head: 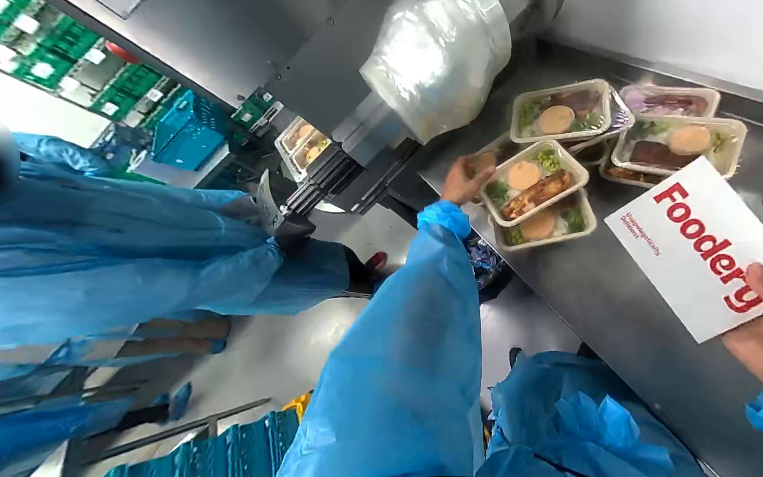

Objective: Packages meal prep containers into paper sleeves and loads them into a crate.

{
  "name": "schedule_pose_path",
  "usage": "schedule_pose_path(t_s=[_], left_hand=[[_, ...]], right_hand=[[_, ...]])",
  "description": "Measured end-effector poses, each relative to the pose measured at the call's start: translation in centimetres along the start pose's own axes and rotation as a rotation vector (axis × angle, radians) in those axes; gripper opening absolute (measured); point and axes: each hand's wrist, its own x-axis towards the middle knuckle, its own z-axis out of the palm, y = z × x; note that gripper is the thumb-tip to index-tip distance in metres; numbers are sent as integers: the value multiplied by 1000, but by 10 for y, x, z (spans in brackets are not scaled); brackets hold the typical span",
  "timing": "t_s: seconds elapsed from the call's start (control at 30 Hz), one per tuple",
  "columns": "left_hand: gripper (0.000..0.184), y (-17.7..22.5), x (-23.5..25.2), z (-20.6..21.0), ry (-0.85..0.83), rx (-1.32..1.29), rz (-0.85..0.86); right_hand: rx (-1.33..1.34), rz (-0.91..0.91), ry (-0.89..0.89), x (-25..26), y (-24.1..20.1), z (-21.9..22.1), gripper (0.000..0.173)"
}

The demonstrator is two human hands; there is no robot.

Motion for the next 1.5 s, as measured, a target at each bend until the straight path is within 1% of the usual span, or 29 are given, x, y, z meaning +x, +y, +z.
schedule_pose_path(t_s=[0.03, 0.07, 0.13, 0.2, 0.33, 0.37, 0.4, 0.47, 0.5, 0.53, 0.63, 0.73, 0.8, 0.9, 0.97, 1.03, 1.07, 1.1, 1.13, 1.17, 1.2, 1.23, 1.27, 1.3, 1.33, 1.37, 1.4, 1.43, 1.5], left_hand=[[63, 3, 8, -3, -78, -33, 1], [58, 5, 13, -5, -173, -74, -45], [61, 4, 15, -6, -340, -139, -189], [60, -4, 17, -5, -431, -171, -238], [55, -14, 11, -3, -422, -184, -180], [57, -16, 5, -2, -412, -196, -190], [60, -17, 0, -3, -404, -195, -219], [78, -23, -18, 0, -360, -209, -330], [87, -30, -24, 5, -332, -244, -375], [92, -38, -29, 13, -299, -334, -415], [96, -43, -45, 46, -217, -699, -508], [92, -26, -66, 80, -130, -890, -543], [89, -5, -95, 110, -73, -961, -569], [86, 32, -132, 180, -60, -1137, -587], [84, 61, -145, 230, -50, -1221, -576], [84, 91, -149, 259, -62, -1280, -589], [86, 100, -153, 263, -92, -1272, -615], [89, 103, -158, 257, -121, -1226, -647], [90, 103, -162, 241, -115, -1137, -667], [91, 96, -161, 221, -51, -1016, -640], [91, 84, -149, 198, 60, -870, -547], [90, 71, -125, 174, 176, -699, -390], [89, 63, -98, 152, 250, -533, -224], [88, 62, -73, 135, 247, -345, -101], [87, 71, -48, 124, 190, -155, -17], [84, 84, -29, 120, 80, 11, 12], [80, 94, -18, 118, -51, 126, -1], [74, 99, -7, 117, -148, 189, -6], [62, 97, 0, 114, -254, 163, 39]], right_hand=[[-12, 17, 20, 0, 4, -3, 28], [-25, 39, 34, -2, 8, -7, 28], [-32, 104, 47, -11, 18, -10, 28], [5, 157, 35, -22, 34, -14, 30], [132, 216, -6, -41, 70, -22, 37], [154, 236, -3, -46, 77, -20, 38], [177, 255, 4, -49, 84, -16, 38], [213, 285, 4, -55, 93, -13, 38], [234, 291, -4, -55, 97, -13, 38], [246, 297, -11, -56, 99, -14, 38], [233, 307, 28, -60, 95, -12, 38], [214, 214, 78, -59, 81, -23, 34], [184, 133, 91, -55, 69, -42, 32], [155, 21, 152, -43, 51, -71, 29], [113, -41, 203, -33, 37, -83, 27], [76, -117, 248, -21, 21, -87, 27], [67, -147, 259, -19, 15, -89, 28], [58, -167, 279, -18, 9, -92, 28], [54, -183, 290, -19, 4, -96, 28], [45, -195, 293, -19, 0, -103, 29], [39, -205, 297, -18, -2, -109, 30], [39, -210, 296, -19, 0, -111, 29], [25, -194, 299, -26, 3, -109, 27], [9, -171, 298, -31, 6, -103, 27], [1, -152, 286, -31, 7, -94, 27], [6, -126, 273, -29, 8, -87, 27], [9, -100, 260, -28, 9, -80, 28], [20, -77, 247, -25, 9, -72, 28], [46, -26, 210, -19, 8, -57, 28]])
